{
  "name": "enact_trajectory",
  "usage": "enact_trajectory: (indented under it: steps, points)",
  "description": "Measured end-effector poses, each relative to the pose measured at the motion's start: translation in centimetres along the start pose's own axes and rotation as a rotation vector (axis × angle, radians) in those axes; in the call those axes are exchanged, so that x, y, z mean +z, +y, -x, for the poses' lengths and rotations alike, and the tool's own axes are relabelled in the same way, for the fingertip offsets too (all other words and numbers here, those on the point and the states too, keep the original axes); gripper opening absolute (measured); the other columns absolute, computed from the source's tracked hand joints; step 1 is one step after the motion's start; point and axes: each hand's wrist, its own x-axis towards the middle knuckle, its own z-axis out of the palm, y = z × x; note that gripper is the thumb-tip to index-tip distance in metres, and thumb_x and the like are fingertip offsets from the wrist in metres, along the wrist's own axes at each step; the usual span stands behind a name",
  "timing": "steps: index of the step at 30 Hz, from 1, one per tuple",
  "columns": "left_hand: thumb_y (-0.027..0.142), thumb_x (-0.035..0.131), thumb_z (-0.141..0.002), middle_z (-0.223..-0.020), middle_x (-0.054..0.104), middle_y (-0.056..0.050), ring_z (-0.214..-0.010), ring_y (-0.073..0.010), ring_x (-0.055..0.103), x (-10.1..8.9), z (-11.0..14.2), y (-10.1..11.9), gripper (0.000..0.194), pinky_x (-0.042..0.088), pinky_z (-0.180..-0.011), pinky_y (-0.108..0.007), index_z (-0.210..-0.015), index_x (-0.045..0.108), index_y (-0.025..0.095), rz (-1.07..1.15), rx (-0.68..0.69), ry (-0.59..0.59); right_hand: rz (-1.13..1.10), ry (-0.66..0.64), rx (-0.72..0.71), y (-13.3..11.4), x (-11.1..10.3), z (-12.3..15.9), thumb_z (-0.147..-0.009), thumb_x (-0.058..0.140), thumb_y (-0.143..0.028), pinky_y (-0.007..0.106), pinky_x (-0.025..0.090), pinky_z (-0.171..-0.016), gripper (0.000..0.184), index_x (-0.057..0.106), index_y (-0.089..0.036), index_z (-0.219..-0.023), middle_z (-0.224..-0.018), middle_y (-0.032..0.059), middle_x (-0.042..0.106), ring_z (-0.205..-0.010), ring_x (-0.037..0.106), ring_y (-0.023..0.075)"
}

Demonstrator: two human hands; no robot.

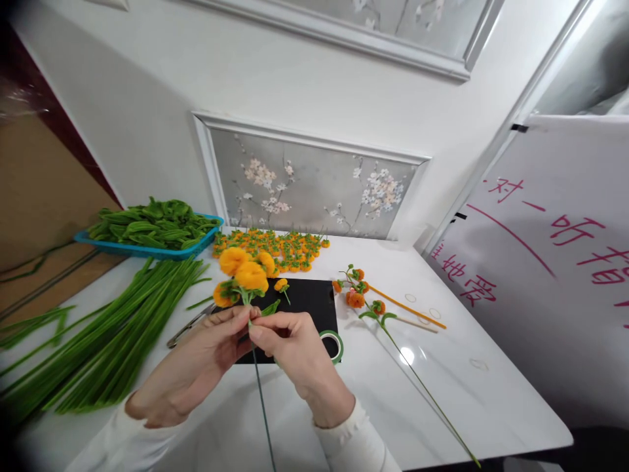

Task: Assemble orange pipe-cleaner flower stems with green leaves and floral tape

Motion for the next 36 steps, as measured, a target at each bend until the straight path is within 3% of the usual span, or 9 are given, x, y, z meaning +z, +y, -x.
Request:
enact_trajectory:
  steps: [8,13,17,20,25,30,36]
  points:
    - [0.028,0.064,-0.081,-0.071,0.059,-0.001,-0.064,-0.0116,0.053,0.2,-0.2,-0.1,0.015,0.047,-0.062,-0.024,-0.073,0.068,0.016,-0.031,0.051,-0.096,-0.029,-0.011,0.01,0.9,0.2,-0.5,-0.067,0.072,-0.038,0.022,0.026,-0.048,0.023,0.069,-0.015,-0.068,-0.053,-0.0047,0.046,-0.049,0.034,0.0062]
    - [0.023,0.07,-0.076,-0.077,0.061,0.0,-0.071,-0.0106,0.054,0.4,-0.1,-0.3,0.007,0.047,-0.068,-0.022,-0.077,0.068,0.017,-0.036,0.088,-0.038,0.024,0.034,-0.073,0.8,0.4,-0.6,-0.071,0.067,-0.029,0.021,0.026,-0.049,0.016,0.064,-0.016,-0.062,-0.051,-0.0057,0.044,-0.05,0.034,0.0067]
    - [0.02,0.073,-0.072,-0.069,0.059,0.002,-0.065,-0.0089,0.052,0.5,-0.3,-0.3,0.009,0.046,-0.063,-0.02,-0.067,0.066,0.016,-0.009,0.089,-0.02,0.099,0.09,-0.122,0.8,0.6,-0.7,-0.071,0.067,-0.028,0.022,0.027,-0.049,0.017,0.063,-0.016,-0.06,-0.052,-0.0051,0.046,-0.051,0.035,0.0075]
    - [0.021,0.073,-0.072,-0.069,0.059,0.001,-0.063,-0.0099,0.052,0.2,-0.6,-0.2,0.015,0.045,-0.06,-0.021,-0.061,0.065,0.015,0.016,0.039,-0.04,0.09,0.082,-0.056,1.3,0.6,-0.9,-0.071,0.068,-0.036,0.021,0.025,-0.046,0.021,0.065,-0.015,-0.066,-0.053,-0.0049,0.047,-0.048,0.035,0.0066]
    - [0.021,0.072,-0.073,-0.076,0.061,-0.001,-0.067,-0.011,0.053,-0.7,-0.9,-0.2,0.019,0.045,-0.064,-0.023,-0.058,0.063,0.014,0.055,-0.046,-0.078,-0.096,-0.048,0.119,1.9,0.2,-1.2,-0.066,0.074,-0.041,0.019,0.021,-0.042,0.028,0.067,-0.014,-0.068,-0.055,-0.0048,0.047,-0.043,0.035,0.0033]
    - [0.021,0.068,-0.076,-0.078,0.06,-0.001,-0.069,-0.0105,0.051,-1.0,-0.9,-0.6,0.019,0.044,-0.065,-0.022,-0.059,0.062,0.015,0.038,-0.037,-0.09,-0.174,-0.08,0.153,1.9,0.1,-1.2,-0.061,0.079,-0.038,0.018,0.026,-0.043,0.026,0.069,-0.015,-0.068,-0.057,-0.0043,0.048,-0.046,0.034,0.003]
    - [0.024,0.064,-0.08,-0.073,0.058,-0.001,-0.069,-0.0115,0.051,-1.1,-0.4,-0.5,0.019,0.044,-0.067,-0.023,-0.063,0.065,0.014,-0.075,0.034,-0.143,-0.153,0.019,0.085,2.9,0.3,-1.2,-0.064,0.075,-0.032,0.02,0.023,-0.044,0.02,0.065,-0.014,-0.061,-0.051,-0.0055,0.045,-0.044,0.036,0.004]
